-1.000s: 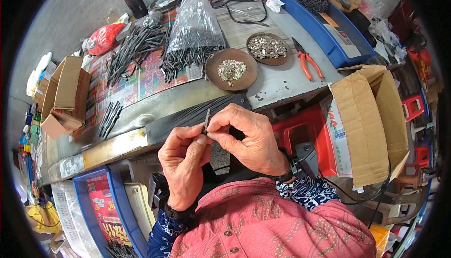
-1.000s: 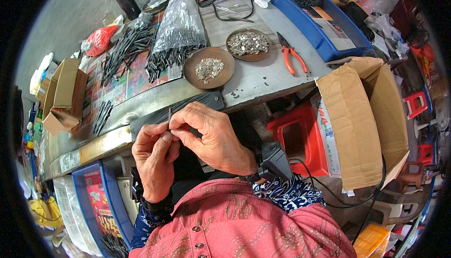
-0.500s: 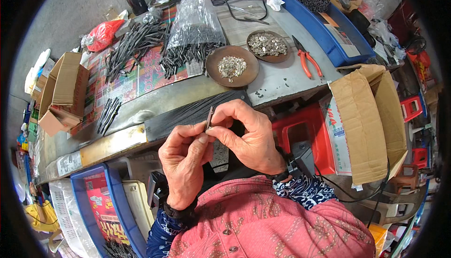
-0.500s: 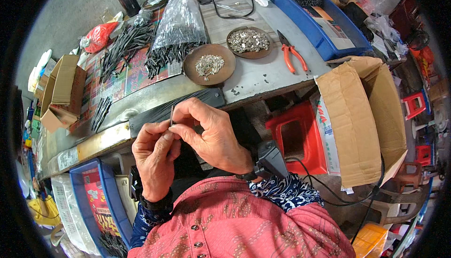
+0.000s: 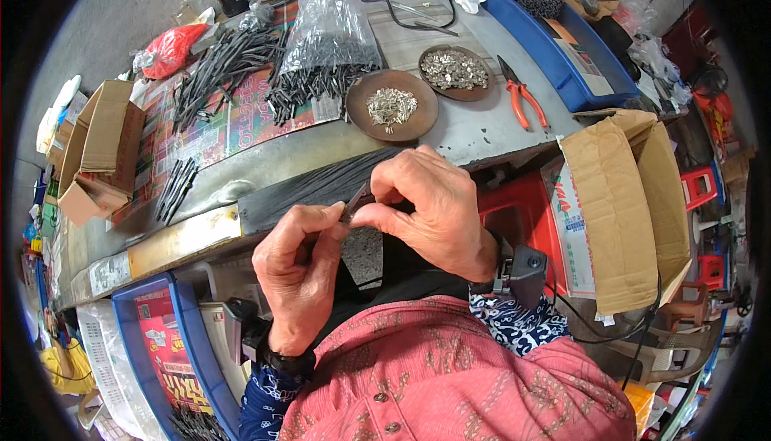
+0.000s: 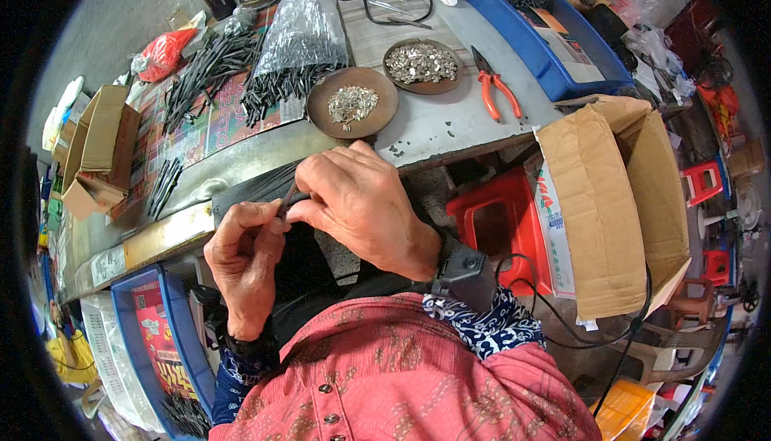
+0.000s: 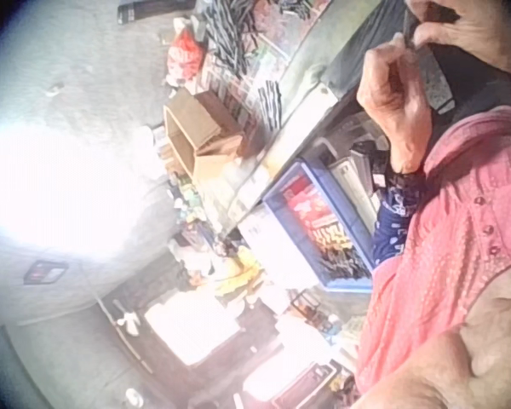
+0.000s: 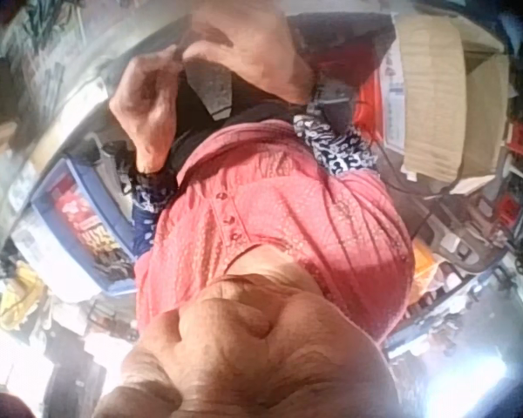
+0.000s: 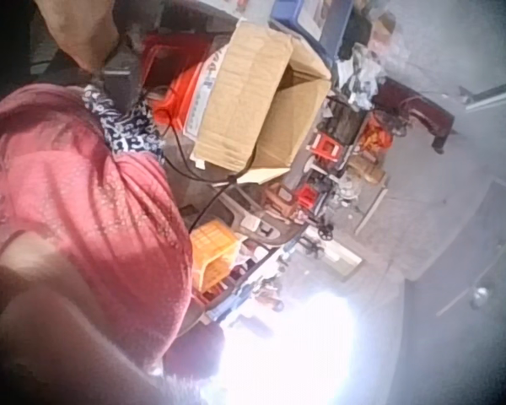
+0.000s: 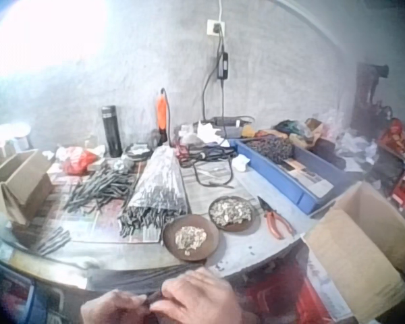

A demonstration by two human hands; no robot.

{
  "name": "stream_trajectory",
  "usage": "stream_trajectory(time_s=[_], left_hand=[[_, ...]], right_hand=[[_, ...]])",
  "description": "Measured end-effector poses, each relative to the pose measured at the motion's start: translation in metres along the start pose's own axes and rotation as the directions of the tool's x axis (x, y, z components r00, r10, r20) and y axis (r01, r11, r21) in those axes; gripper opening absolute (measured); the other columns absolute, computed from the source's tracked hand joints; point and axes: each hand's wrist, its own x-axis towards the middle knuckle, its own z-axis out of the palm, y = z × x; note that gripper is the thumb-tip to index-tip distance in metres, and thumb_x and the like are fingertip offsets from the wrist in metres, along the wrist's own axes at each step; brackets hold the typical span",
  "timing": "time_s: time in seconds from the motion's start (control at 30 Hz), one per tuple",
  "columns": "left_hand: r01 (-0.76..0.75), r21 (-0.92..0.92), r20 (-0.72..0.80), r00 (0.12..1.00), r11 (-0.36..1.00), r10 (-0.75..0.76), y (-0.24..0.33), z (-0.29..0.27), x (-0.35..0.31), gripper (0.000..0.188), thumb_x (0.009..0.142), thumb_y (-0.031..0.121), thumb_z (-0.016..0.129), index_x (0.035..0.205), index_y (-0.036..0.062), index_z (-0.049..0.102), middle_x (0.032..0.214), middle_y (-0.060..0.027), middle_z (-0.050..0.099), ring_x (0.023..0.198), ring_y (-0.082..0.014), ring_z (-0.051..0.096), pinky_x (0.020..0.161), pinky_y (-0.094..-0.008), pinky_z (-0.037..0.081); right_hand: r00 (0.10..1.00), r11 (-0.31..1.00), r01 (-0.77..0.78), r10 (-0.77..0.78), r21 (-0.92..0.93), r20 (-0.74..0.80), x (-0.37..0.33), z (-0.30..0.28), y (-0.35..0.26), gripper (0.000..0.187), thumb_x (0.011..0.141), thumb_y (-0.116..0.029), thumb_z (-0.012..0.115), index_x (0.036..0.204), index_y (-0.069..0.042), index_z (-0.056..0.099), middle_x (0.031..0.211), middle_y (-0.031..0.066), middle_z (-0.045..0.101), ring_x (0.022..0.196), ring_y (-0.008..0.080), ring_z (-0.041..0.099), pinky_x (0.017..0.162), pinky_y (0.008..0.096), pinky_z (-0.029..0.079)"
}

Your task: The person repeatedly picks up short black wires and small metal connectors from a workbench, inserts the connectors into the wire ends, and uses pliers to crimp them. The person also briefly handles a small packet of connectors. The assembled components are placed on the table.

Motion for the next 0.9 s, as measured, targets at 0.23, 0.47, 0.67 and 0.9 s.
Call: stream_trajectory(time_s=[0.23, 0.47, 0.67, 0.9], left_hand=[[0.128, -0.403, -0.045, 0.986, 0.906, -0.159, -0.001, 0.009, -0.004, 0.011, 0.091, -0.005, 0.059, 0.101, -0.0029, 0.062, 0.081, -0.0032, 0.063, 0.061, -0.0034, 0.047, 0.053, -0.0179, 0.037], [0.127, -0.432, -0.066, 0.983, 0.893, -0.171, -0.001, 0.009, -0.008, 0.011, 0.092, -0.005, 0.058, 0.102, -0.0035, 0.062, 0.077, -0.0004, 0.059, 0.06, -0.0035, 0.046, 0.053, -0.0181, 0.036], [0.137, -0.446, -0.071, 0.98, 0.885, -0.188, 0.001, 0.011, -0.009, 0.01, 0.092, -0.005, 0.058, 0.101, -0.0035, 0.062, 0.077, 0.0005, 0.058, 0.061, -0.0034, 0.046, 0.053, -0.0183, 0.036], [0.145, -0.454, -0.082, 0.976, 0.879, -0.203, -0.002, 0.011, -0.009, 0.011, 0.091, -0.005, 0.059, 0.101, -0.0031, 0.062, 0.078, -0.0001, 0.06, 0.061, -0.0036, 0.047, 0.052, -0.0184, 0.037]], right_hand=[[0.992, 0.997, 0.061, -0.056, 0.04, -0.115, -0.01, 0.021, -0.007, 0.023, 0.074, -0.001, 0.075, 0.091, -0.004, 0.06, 0.078, 0.0067, 0.063, 0.063, 0.0219, 0.059, 0.058, 0.0309, 0.045], [0.978, 0.989, 0.134, -0.141, -0.053, -0.151, -0.016, 0.031, -0.004, 0.022, 0.078, -0.002, 0.073, 0.094, -0.002, 0.057, 0.078, 0.0068, 0.06, 0.062, 0.0219, 0.056, 0.056, 0.0328, 0.043], [0.967, 0.97, 0.191, -0.212, -0.152, -0.14, -0.019, 0.035, -0.001, 0.019, 0.081, -0.006, 0.07, 0.091, 0.0, 0.055, 0.074, 0.0081, 0.055, 0.059, 0.0237, 0.052, 0.054, 0.035, 0.04], [0.985, 0.99, 0.134, -0.138, -0.037, -0.108, -0.013, 0.036, 0.001, 0.013, 0.086, -0.007, 0.066, 0.093, -0.001, 0.057, 0.068, 0.0066, 0.054, 0.054, 0.0216, 0.051, 0.051, 0.0331, 0.041]])
